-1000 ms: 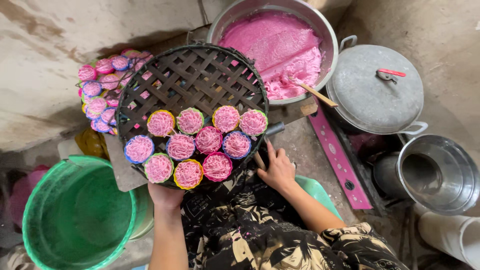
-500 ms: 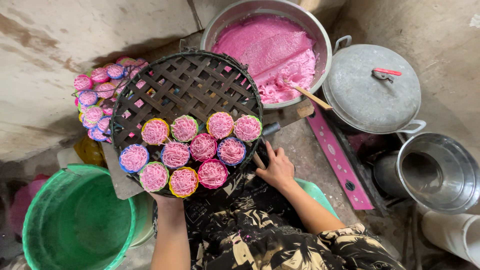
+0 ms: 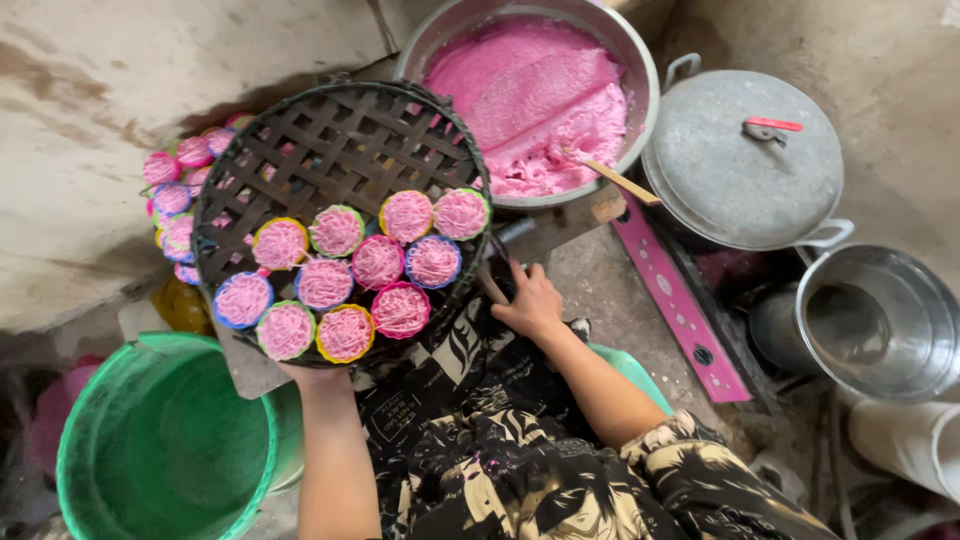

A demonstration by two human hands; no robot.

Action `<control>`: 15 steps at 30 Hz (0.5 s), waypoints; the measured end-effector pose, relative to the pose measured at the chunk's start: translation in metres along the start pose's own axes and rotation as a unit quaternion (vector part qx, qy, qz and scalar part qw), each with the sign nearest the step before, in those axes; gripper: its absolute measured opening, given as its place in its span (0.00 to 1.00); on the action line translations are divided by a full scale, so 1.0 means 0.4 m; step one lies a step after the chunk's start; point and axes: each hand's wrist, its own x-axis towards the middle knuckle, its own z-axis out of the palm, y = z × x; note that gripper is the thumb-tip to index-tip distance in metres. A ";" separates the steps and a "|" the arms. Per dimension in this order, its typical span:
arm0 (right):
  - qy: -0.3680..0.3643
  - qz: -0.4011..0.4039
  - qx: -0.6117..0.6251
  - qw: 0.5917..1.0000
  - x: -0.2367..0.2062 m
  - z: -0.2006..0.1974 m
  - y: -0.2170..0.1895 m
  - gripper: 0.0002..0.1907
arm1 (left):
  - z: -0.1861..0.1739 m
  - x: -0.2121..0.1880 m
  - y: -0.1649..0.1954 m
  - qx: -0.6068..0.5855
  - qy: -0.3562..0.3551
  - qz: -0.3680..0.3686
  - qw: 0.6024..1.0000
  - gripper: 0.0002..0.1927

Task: The person uses a wooden press to extrude pink paste into small colorful plastic molds arranged in a basket. They repeatedly scoop paste, press it through the tool, and place the formed pieces into the molds.

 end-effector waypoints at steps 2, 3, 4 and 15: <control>-0.023 0.019 0.014 0.999 0.010 0.015 -0.001 0.53 | -0.005 0.004 -0.003 0.022 -0.028 0.015 0.999 0.31; -0.033 0.028 0.020 0.999 0.012 0.023 0.001 0.53 | -0.011 0.006 -0.003 0.046 -0.021 0.026 0.998 0.31; -0.024 0.029 0.035 0.999 0.014 0.031 0.005 0.53 | -0.019 0.006 -0.004 0.069 -0.015 0.034 0.997 0.30; -0.037 0.004 0.036 0.999 0.034 0.066 0.062 0.56 | -0.102 0.031 -0.020 0.152 -0.022 0.053 0.987 0.35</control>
